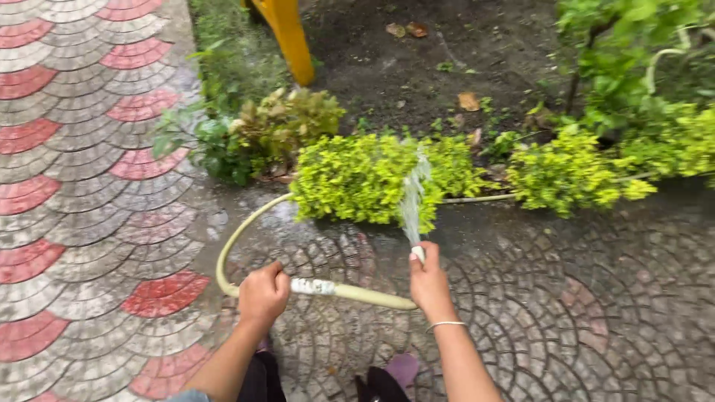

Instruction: The person waters various bushes and plants with a hose while walking along a paved path and around a bench. They use both hands to direct the water flow onto the greenery throughout the garden.

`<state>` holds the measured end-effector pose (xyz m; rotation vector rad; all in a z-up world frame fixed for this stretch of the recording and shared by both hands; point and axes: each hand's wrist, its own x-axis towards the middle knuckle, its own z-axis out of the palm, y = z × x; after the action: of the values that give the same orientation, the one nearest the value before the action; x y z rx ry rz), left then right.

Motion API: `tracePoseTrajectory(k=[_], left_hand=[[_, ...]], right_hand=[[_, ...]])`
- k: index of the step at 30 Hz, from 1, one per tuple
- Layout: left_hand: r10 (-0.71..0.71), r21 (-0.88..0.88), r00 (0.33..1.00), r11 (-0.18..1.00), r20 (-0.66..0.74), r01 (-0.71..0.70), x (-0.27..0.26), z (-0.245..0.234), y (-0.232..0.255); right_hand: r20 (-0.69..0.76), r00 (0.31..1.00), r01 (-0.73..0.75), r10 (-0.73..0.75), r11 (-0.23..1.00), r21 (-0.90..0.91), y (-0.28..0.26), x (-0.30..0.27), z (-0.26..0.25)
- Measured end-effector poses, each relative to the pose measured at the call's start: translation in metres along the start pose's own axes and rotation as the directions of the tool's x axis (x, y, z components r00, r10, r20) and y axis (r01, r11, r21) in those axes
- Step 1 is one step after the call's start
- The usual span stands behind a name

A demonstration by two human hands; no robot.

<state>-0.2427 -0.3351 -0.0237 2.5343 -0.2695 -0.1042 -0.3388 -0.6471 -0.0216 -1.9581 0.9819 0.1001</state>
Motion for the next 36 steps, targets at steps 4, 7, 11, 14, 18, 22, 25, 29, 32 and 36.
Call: tracePoseTrajectory(k=[4, 7, 11, 14, 18, 22, 25, 29, 32, 36], left_hand=[[-0.022, -0.027, 1.0, 0.999, -0.001, 0.022, -0.027, 0.06, 0.1], [-0.075, -0.145, 0.996, 0.986, 0.038, 0.08, -0.035, 0.101, 0.17], [-0.039, -0.104, 0.997, 0.994, -0.065, 0.032, -0.037, 0.154, 0.236], [-0.066, -0.133, 0.996, 0.989, -0.065, 0.057, -0.032, 0.189, 0.291], [-0.108, -0.167, 0.993, 0.981, -0.04, 0.1, -0.017, 0.243, 0.371], [-0.099, -0.15, 0.994, 0.984, -0.038, 0.092, 0.003, 0.296, 0.45], [-0.088, -0.125, 0.996, 0.989, -0.032, 0.084, 0.006, 0.317, 0.508], [-0.132, -0.159, 0.991, 0.979, -0.023, 0.127, 0.006, 0.356, 0.581], [-0.157, -0.168, 0.987, 0.974, -0.034, 0.149, 0.003, 0.394, 0.629], [-0.169, -0.179, 0.983, 0.972, -0.069, 0.155, -0.008, 0.446, 0.711]], right_hand=[[-0.055, 0.979, 0.197, -0.198, 0.98, -0.023, 0.057, 0.026, -0.106], [-0.154, 0.98, 0.126, -0.125, 0.992, -0.001, 0.066, 0.043, -0.187], [-0.065, 0.986, 0.148, -0.155, 0.983, -0.106, 0.098, 0.086, -0.258], [-0.063, 0.978, 0.188, -0.199, 0.972, -0.144, 0.115, 0.124, -0.31], [-0.163, 0.967, 0.168, -0.194, 0.973, -0.158, 0.135, 0.17, -0.38], [-0.085, 0.975, 0.188, -0.204, 0.968, -0.164, 0.152, 0.216, -0.465], [-0.025, 0.979, 0.196, -0.202, 0.969, -0.15, 0.163, 0.244, -0.52], [-0.121, 0.978, 0.152, -0.167, 0.98, -0.128, 0.191, 0.283, -0.586], [-0.078, 0.985, 0.146, -0.157, 0.981, -0.131, 0.208, 0.311, -0.638], [-0.143, 0.971, 0.168, -0.19, 0.973, -0.157, 0.238, 0.343, -0.72]])
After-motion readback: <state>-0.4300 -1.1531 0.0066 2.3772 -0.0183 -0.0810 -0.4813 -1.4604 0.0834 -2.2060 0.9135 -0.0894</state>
